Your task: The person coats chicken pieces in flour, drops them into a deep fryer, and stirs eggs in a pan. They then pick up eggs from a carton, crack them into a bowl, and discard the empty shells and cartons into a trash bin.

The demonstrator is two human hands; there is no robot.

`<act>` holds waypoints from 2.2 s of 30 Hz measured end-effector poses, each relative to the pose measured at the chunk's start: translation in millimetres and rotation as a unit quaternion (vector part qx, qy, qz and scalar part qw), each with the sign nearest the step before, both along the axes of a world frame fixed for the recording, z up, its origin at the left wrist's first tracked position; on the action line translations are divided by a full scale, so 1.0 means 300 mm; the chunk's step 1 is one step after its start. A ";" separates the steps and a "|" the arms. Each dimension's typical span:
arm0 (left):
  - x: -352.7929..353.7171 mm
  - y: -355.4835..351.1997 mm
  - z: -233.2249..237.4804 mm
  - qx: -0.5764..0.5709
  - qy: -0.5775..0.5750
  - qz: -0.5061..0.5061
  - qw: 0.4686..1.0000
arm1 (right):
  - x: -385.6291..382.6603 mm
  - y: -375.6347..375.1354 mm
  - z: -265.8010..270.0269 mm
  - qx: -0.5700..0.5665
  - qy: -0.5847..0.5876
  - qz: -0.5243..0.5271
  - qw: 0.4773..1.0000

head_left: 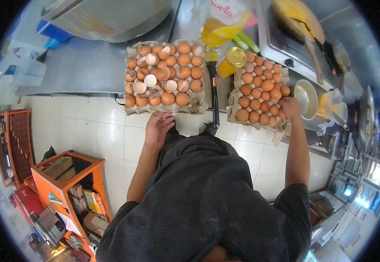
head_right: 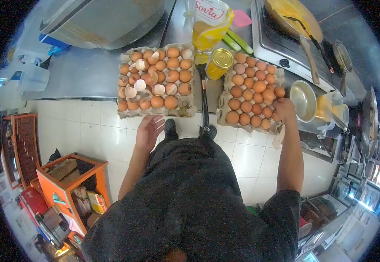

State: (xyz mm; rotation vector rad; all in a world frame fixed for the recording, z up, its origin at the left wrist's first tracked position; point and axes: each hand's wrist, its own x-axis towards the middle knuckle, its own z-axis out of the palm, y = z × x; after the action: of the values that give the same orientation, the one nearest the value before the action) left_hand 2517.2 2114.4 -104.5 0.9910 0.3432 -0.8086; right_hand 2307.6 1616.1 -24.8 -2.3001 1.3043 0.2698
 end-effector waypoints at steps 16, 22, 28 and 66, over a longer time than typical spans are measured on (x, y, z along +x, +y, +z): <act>0.025 0.017 -0.009 -0.018 0.019 0.024 0.999 | -0.013 0.062 0.135 -0.154 -0.019 0.084 0.984; 0.047 0.021 -0.008 -0.087 0.026 -0.005 0.996 | 0.219 0.440 0.361 0.066 -0.211 0.091 0.971; 0.037 -0.076 -0.017 -0.104 0.023 -0.053 0.993 | 0.654 0.770 0.247 0.096 -0.302 0.280 0.906; -0.015 -0.207 0.024 -0.115 0.000 0.034 0.993 | 0.467 0.960 -0.088 -0.175 -0.315 0.349 0.865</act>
State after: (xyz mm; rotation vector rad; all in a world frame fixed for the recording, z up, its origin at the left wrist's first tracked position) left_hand 2512.7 2052.2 -97.2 0.7605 0.2766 -0.7669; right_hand 2447.6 1904.0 -51.2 -2.7359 0.1715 -0.5074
